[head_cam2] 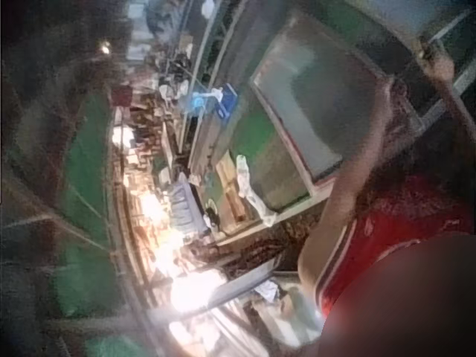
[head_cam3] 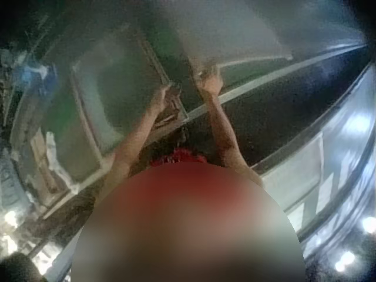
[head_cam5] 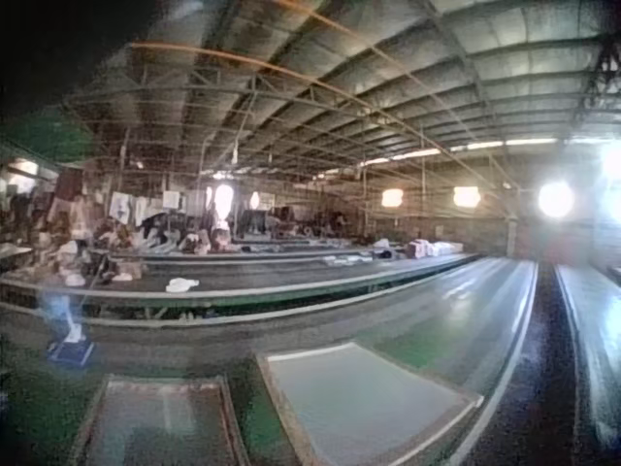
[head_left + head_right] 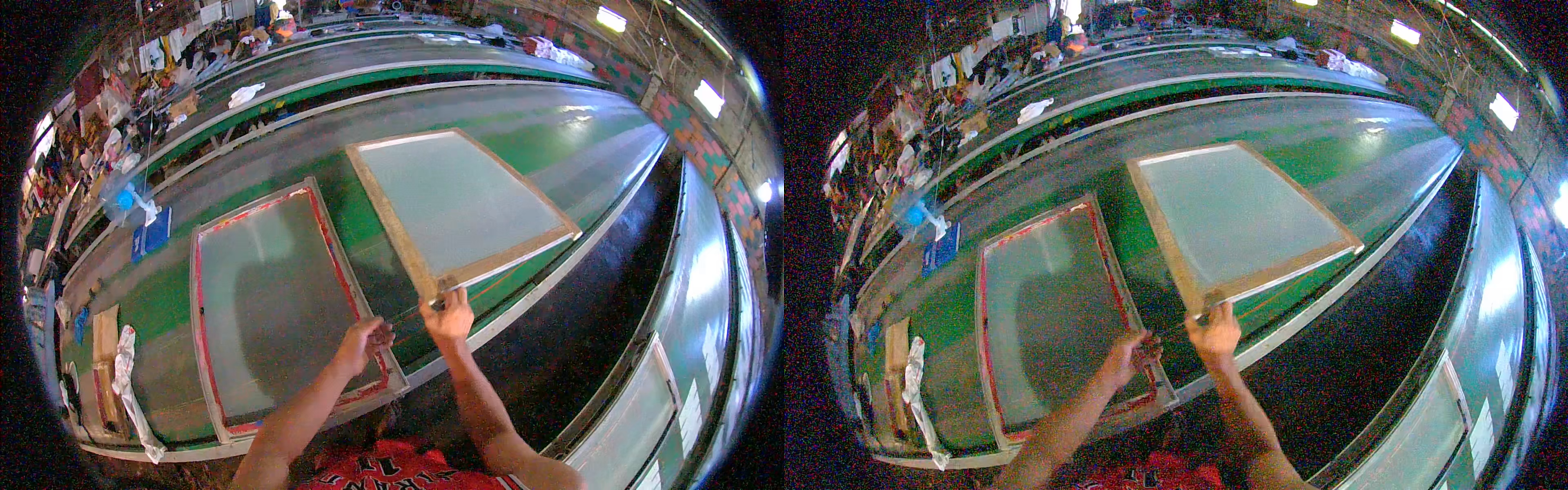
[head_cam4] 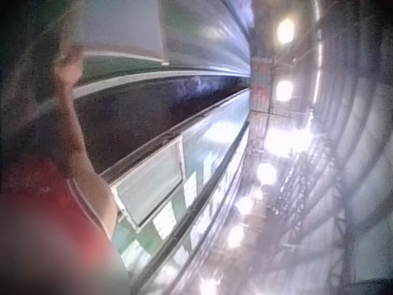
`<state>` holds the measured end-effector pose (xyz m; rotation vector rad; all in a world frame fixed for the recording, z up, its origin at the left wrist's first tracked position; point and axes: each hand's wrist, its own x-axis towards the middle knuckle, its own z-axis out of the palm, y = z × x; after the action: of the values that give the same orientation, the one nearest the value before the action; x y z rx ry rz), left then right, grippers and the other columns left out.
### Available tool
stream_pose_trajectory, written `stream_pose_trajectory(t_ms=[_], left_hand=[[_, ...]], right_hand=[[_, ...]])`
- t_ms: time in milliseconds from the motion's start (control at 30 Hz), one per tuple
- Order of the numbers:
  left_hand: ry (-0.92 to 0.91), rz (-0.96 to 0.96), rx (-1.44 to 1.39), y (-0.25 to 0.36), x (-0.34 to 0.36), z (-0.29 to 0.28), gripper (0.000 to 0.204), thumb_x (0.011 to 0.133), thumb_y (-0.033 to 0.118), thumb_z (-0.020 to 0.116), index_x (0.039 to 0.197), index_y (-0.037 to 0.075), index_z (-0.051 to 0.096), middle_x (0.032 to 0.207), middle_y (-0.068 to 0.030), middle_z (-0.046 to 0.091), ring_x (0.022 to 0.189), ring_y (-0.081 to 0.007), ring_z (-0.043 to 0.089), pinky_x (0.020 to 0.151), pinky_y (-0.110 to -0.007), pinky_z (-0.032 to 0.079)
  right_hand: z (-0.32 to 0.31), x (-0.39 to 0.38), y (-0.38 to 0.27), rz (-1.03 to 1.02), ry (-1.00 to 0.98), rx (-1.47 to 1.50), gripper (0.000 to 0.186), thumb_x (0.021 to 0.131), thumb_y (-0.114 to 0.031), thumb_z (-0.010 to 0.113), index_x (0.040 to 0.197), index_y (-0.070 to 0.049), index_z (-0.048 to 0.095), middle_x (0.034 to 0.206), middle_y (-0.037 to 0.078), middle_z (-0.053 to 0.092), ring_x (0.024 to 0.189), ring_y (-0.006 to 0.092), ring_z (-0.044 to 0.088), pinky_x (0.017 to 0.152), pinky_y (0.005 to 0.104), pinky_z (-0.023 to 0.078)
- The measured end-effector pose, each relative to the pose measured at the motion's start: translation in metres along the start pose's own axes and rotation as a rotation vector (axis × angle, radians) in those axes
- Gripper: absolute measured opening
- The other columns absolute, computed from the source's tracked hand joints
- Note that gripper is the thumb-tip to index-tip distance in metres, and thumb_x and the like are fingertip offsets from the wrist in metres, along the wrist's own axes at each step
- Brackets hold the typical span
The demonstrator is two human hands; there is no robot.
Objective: The person uses a ruler and a white marker to draw straight lines on a perforated translucent screen panel. After marking, they lift the panel, place it aside, and then pick up another screen panel with a wooden frame, positioning it on the workbench.
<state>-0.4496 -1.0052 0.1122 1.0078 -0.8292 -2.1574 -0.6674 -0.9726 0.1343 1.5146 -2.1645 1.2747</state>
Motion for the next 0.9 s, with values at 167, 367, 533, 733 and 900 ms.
stream_pose_trajectory(t_ms=[167,367,533,733,900], left_hand=[[-0.058,-0.036,-0.249,0.037,0.007,0.031,0.064,0.099,0.055,0.06,0.134,0.002,0.049,0.121,-0.015,0.065,0.115,-0.0303,0.063,0.105,-0.048,0.048],[-0.026,-0.016,-0.184,0.053,0.009,0.07,0.059,0.095,0.063,0.062,0.119,0.009,0.058,0.105,-0.0103,0.066,0.1,-0.0291,0.065,0.088,-0.048,0.054],[0.262,-0.036,-0.213,0.052,-0.029,0.108,0.04,0.094,0.054,0.069,0.099,0.015,0.061,0.084,-0.0041,0.059,0.075,-0.0263,0.06,0.071,-0.045,0.05],[0.142,0.006,-0.233,0.056,-0.088,0.076,0.033,0.092,0.03,0.073,0.112,0.007,0.061,0.094,-0.0087,0.06,0.085,-0.0273,0.062,0.076,-0.046,0.052],[0.077,0.109,-0.151,0.059,-0.167,0.03,0.024,0.086,0.024,0.075,0.098,0.008,0.061,0.079,-0.0061,0.057,0.07,-0.0241,0.061,0.062,-0.042,0.05]], right_hand=[[-0.06,-0.033,-0.059,0.026,0.027,0.058,0.041,0.069,-0.034,0.089,0.095,-0.009,0.068,0.09,0.012,0.062,0.073,0.036,0.067,0.061,0.0453,0.056],[-0.109,-0.08,-0.085,-0.045,0.153,0.124,0.041,0.063,-0.027,0.091,0.089,-0.006,0.068,0.084,0.012,0.063,0.061,0.0316,0.064,0.053,0.0411,0.053],[-0.128,-0.127,-0.1,-0.051,0.273,0.211,0.038,0.065,-0.026,0.091,0.083,-0.002,0.067,0.086,0.012,0.065,0.058,0.022,0.06,0.049,0.0328,0.048],[-0.139,-0.165,-0.085,0.626,0.552,0.647,0.049,0.107,-0.038,0.051,0.073,-0.005,0.06,0.066,0.004,0.059,0.053,0.0127,0.053,0.051,0.0282,0.042],[-0.171,-0.191,-0.101,0.675,0.832,0.687,0.044,0.107,-0.032,0.057,0.071,-0.007,0.055,0.063,0.002,0.053,0.052,0.01,0.048,0.049,0.026,0.037]])
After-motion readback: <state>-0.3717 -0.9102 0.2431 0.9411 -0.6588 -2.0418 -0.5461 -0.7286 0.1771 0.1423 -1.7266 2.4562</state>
